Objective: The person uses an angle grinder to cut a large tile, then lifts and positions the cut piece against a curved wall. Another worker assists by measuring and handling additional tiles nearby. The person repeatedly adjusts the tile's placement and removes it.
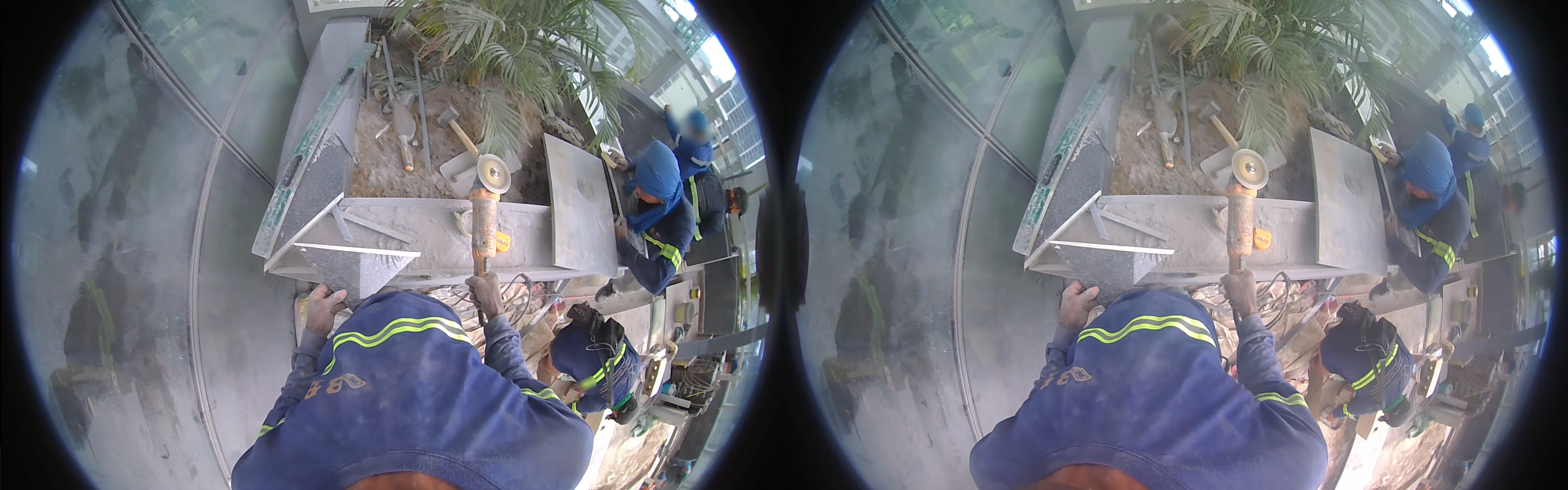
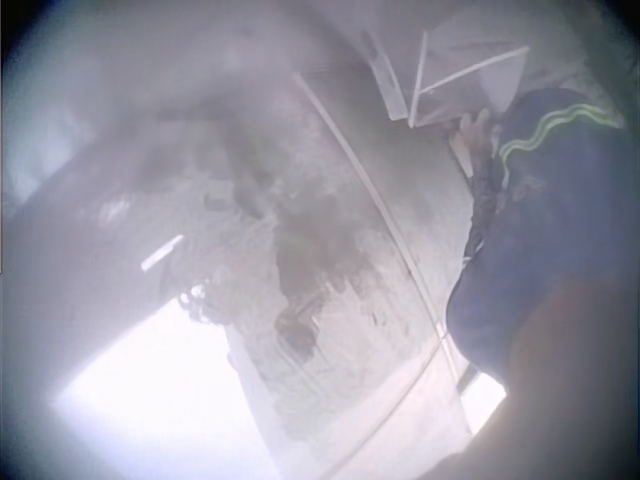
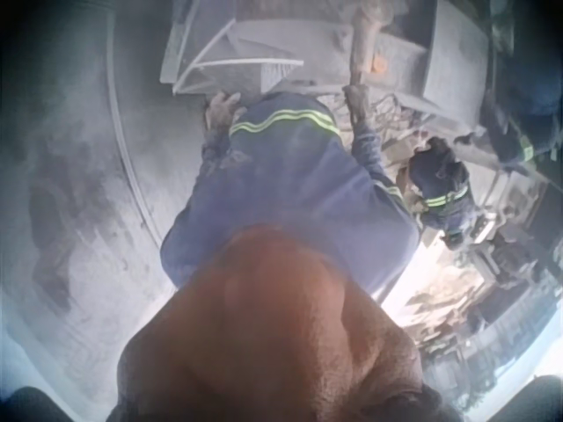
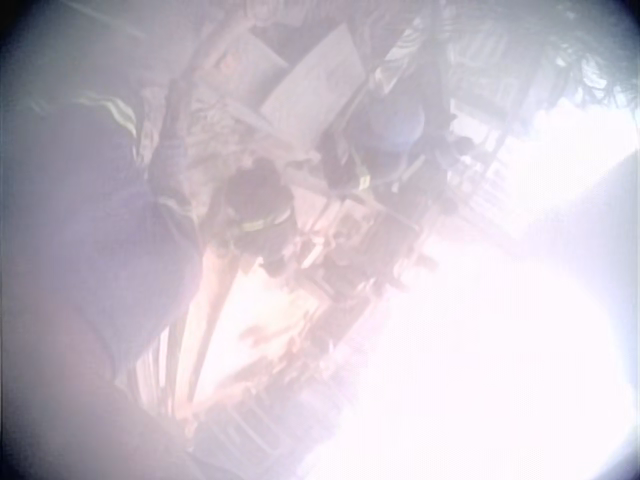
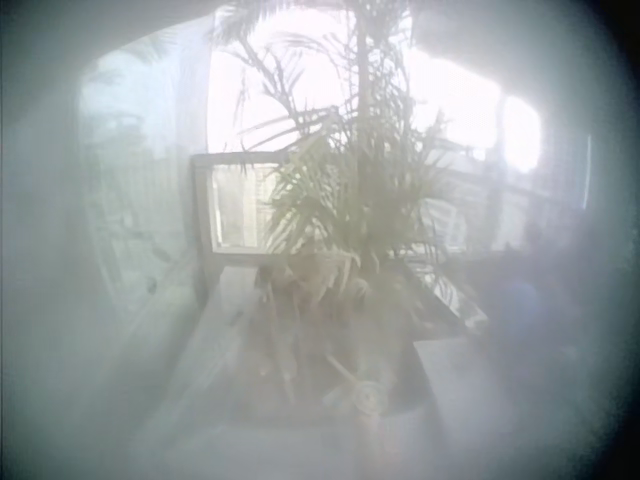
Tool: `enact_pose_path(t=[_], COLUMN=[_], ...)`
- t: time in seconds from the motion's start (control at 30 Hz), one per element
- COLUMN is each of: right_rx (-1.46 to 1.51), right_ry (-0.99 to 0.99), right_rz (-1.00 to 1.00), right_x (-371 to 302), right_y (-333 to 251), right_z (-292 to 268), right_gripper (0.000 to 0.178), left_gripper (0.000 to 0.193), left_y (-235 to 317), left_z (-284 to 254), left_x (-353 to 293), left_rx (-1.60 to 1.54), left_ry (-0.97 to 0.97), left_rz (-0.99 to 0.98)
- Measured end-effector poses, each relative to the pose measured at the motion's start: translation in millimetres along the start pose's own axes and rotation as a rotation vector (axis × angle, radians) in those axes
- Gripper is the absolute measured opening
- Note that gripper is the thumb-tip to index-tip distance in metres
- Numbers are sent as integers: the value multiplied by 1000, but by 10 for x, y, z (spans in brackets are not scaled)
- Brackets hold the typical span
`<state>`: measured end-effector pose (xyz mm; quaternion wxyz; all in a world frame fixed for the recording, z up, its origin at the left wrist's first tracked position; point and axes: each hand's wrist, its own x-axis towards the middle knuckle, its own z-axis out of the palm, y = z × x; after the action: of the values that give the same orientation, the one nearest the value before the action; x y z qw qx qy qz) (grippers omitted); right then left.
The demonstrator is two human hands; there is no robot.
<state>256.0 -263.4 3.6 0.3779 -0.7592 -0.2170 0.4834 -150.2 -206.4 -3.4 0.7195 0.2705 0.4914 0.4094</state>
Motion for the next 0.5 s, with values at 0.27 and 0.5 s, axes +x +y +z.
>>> enact_pose_path(t=[0.27, 0.5], right_rx=[48, 81], right_ry=[7, 60], right_rz=[-8, -19], right_x=[162, 253], right_y=[31, 85], right_z=[1, -21], right_gripper=[25, 23], left_gripper=[22, 22], left_y=[-127, 19], left_z=[-180, 63], left_x=[299, 286], left_rx=[68, 66], left_ry=[-86, -85], left_rz=[-6, -34])
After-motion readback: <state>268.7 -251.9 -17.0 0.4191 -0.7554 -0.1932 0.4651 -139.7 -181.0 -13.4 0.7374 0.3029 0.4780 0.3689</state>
